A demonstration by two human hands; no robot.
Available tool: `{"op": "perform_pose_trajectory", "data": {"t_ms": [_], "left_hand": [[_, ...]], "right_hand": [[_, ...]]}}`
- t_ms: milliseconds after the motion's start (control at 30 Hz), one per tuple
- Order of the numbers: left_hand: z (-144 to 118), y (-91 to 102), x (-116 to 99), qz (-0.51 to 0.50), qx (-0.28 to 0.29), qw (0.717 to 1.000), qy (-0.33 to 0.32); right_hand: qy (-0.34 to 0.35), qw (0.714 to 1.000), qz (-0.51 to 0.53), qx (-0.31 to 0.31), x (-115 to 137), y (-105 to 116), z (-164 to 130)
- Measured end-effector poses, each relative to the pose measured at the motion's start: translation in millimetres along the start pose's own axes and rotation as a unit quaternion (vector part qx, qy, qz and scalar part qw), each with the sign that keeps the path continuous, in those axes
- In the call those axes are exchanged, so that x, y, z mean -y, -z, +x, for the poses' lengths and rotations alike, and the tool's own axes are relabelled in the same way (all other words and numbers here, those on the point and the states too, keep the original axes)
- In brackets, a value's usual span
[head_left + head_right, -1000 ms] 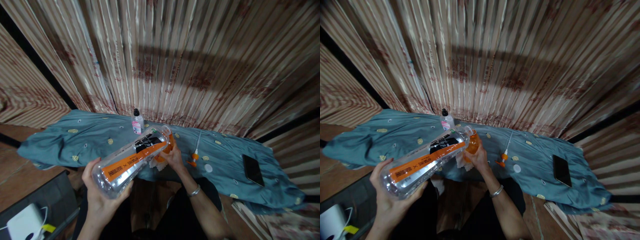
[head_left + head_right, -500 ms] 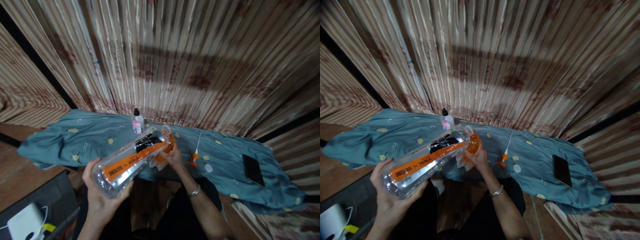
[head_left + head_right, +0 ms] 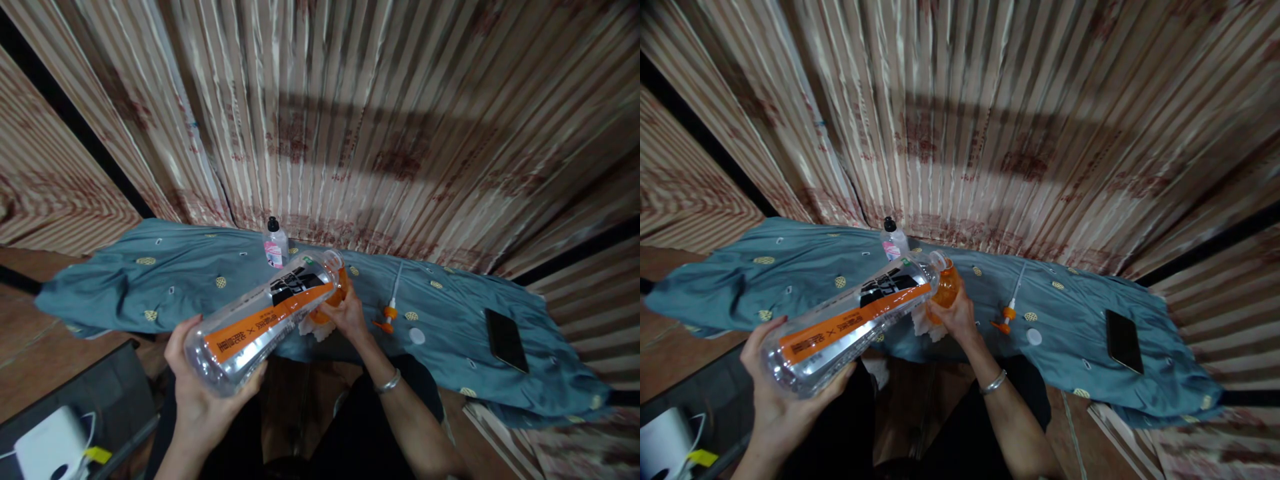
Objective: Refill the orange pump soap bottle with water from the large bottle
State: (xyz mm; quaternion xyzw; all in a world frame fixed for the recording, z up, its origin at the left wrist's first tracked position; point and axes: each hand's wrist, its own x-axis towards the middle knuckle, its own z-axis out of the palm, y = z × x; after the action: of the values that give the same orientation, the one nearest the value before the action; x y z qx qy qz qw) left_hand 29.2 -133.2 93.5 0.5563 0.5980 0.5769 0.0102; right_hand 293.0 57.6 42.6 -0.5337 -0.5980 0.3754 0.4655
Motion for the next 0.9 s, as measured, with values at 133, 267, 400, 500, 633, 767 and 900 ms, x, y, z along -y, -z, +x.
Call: {"op": "perform_pose_trajectory", "data": {"t_ms": [133, 267, 400, 500, 633, 767, 900], "left_hand": [[0, -2.1, -2, 0.009, -0.057, 0.998, -0.009], [1, -4.2, -4, 0.005, -0.021, 1.0, 0.007], [3, -4.7, -6, -0.011, -0.06, 0.998, 0.016], [4, -1.1, -3, -0.009, -0.028, 0.999, 0.019], [2, 4.5, 2, -0.001, -0.013, 0.999, 0.03], [1, 4.5, 3, -0.011, -0.02, 0.998, 0.051], [1, 5.2, 2, -0.025, -0.019, 0.997, 0.076]], "right_hand": [[0.008, 1.0, 0.002, 0.0, -2, 0, 0], [0.011, 1.0, 0.015, 0.006, -3, 1, 1], [0.002, 1.0, 0.025, 0.002, -2, 1, 0], [0.003, 1.0, 0.023, 0.001, -1, 1, 0], [0.007, 1.0, 0.012, -0.005, -1, 0, 0], [0.006, 1.0, 0.015, -0.003, -1, 0, 0], [0.004, 1.0, 0.014, -0.001, 1, -1, -1]]}}
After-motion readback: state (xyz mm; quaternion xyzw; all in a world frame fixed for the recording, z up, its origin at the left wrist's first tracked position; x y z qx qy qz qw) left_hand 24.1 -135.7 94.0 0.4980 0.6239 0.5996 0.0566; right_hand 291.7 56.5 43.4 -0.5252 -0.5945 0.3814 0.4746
